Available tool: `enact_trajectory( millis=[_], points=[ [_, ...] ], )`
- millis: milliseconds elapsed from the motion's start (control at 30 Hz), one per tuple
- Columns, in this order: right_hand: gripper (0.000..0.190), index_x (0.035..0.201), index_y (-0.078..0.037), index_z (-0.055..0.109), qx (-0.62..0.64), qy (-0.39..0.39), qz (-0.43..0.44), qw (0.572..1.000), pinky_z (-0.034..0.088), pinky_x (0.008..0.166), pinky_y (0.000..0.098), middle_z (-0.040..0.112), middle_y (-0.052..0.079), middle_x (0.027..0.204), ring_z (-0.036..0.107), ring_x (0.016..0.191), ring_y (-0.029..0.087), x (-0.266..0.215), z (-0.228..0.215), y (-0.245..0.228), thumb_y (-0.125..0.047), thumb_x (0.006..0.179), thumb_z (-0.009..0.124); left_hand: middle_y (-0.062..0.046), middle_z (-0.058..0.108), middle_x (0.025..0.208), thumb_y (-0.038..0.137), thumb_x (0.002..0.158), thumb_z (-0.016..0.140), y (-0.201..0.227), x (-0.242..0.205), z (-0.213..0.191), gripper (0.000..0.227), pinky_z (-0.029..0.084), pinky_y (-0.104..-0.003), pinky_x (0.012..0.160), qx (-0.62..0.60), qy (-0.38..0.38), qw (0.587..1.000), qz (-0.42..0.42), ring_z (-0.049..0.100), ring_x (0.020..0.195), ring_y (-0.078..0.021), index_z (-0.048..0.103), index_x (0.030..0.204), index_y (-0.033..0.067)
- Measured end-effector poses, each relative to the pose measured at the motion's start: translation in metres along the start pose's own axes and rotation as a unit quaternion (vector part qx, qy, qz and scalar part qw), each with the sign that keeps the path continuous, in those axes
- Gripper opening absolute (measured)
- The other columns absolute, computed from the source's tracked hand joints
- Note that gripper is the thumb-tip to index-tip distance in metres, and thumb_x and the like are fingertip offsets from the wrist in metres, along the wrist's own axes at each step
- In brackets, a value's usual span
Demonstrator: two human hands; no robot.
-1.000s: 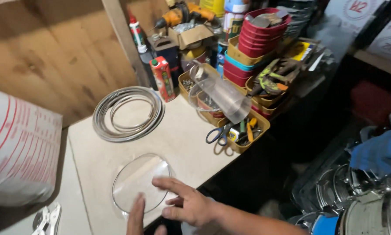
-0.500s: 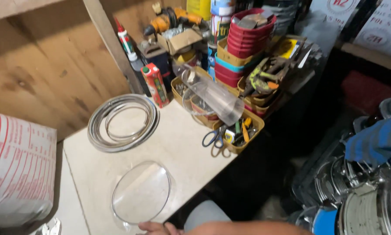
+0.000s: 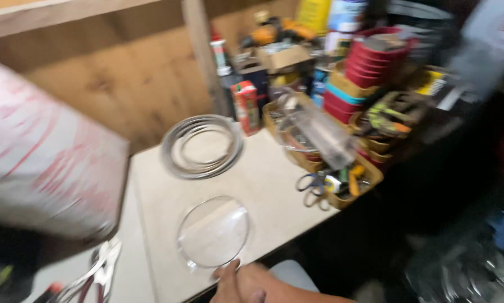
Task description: The person places a circular mesh screen on a workbench and fits a metal ring around its edge. They then use pliers to crimp the ring, securing the mesh to the frame.
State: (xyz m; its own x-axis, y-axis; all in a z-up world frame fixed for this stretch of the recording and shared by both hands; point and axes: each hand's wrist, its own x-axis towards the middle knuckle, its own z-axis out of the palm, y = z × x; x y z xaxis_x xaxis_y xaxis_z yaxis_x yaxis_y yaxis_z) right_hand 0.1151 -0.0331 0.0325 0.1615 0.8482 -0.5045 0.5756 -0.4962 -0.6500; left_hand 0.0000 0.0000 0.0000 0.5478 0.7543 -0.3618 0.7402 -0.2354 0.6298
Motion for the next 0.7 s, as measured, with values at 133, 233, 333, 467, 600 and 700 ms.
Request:
enact_trajectory(
  millis=[133, 233, 333, 467, 600, 700],
  points=[
    [0.05, 0.138, -0.007, 0.061, -0.056, 0.142, -0.149, 0.977, 0.037, 0.114, 0.0258, 0.061, 0.012, 0.141, 0.057, 0.133, 0.019, 0.131, 0.082, 0.104, -0.033, 0.095, 0.062, -0.019, 0.061, 0.143, 0.076, 0.086, 0.057, -0.032, 0.0, 0.018, 0.095, 0.045, -0.039, 0.111, 0.133, 0.393, 0.83, 0.372, 0.059, 0.134, -0.032, 0.054, 0.142, -0.0011],
    [0.045, 0.139, -0.013, 0.058, 0.33, 0.095, -0.228, 0.911, 0.056, 0.096, 0.0243, 0.076, 0.01, 0.119, 0.071, 0.105, 0.013, 0.054, 0.018, 0.019, -0.017, 0.095, 0.067, -0.027, 0.037, 0.16, 0.065, 0.085, 0.068, -0.007, -0.026, -0.012, 0.105, 0.023, -0.047, 0.125, 0.14, 0.326, 0.852, 0.384, 0.031, 0.152, -0.0423, 0.036, 0.152, -0.0089],
    [0.058, 0.152, -0.004, 0.047, 0.697, -0.015, -0.069, 0.713, 0.054, 0.101, 0.051, 0.06, 0.027, 0.147, 0.061, 0.131, 0.04, 0.014, 0.02, -0.058, -0.018, 0.096, 0.053, -0.03, 0.009, 0.169, 0.063, 0.102, 0.038, 0.031, -0.055, -0.066, 0.094, 0.013, -0.05, 0.126, 0.022, 0.26, 0.892, 0.368, 0.009, 0.159, -0.0427, 0.012, 0.159, -0.007],
    [0.072, 0.156, -0.012, 0.041, 0.889, -0.371, -0.007, 0.267, 0.032, 0.113, 0.0431, 0.04, 0.017, 0.163, 0.039, 0.146, 0.03, -0.062, 0.019, -0.154, -0.05, 0.096, 0.055, -0.031, 0.024, 0.166, 0.067, 0.103, 0.03, 0.029, -0.046, -0.126, 0.09, 0.021, -0.055, 0.128, -0.078, 0.448, 0.821, 0.345, 0.024, 0.158, -0.0443, 0.024, 0.159, -0.0032],
    [0.075, 0.154, 0.0, 0.045, 0.771, -0.189, -0.039, 0.607, 0.026, 0.123, 0.0439, 0.049, 0.021, 0.158, 0.042, 0.147, 0.032, -0.044, 0.057, -0.124, -0.049, 0.098, 0.031, -0.03, 0.028, 0.166, 0.052, 0.11, 0.036, 0.005, -0.048, -0.15, 0.067, 0.025, -0.06, 0.131, -0.038, 0.559, 0.752, 0.347, 0.029, 0.157, -0.0478, 0.034, 0.158, 0.0047],
    [0.072, 0.16, -0.012, 0.032, 0.768, -0.392, -0.184, 0.471, 0.038, 0.119, 0.0409, 0.044, 0.017, 0.158, 0.05, 0.139, 0.028, 0.015, 0.049, -0.098, -0.051, 0.102, 0.048, -0.022, 0.036, 0.164, 0.031, 0.107, 0.037, -0.002, -0.044, -0.117, 0.059, 0.012, -0.048, 0.132, -0.026, 0.473, 0.813, 0.34, 0.029, 0.156, -0.0363, 0.04, 0.154, -0.0033]
  ],
)
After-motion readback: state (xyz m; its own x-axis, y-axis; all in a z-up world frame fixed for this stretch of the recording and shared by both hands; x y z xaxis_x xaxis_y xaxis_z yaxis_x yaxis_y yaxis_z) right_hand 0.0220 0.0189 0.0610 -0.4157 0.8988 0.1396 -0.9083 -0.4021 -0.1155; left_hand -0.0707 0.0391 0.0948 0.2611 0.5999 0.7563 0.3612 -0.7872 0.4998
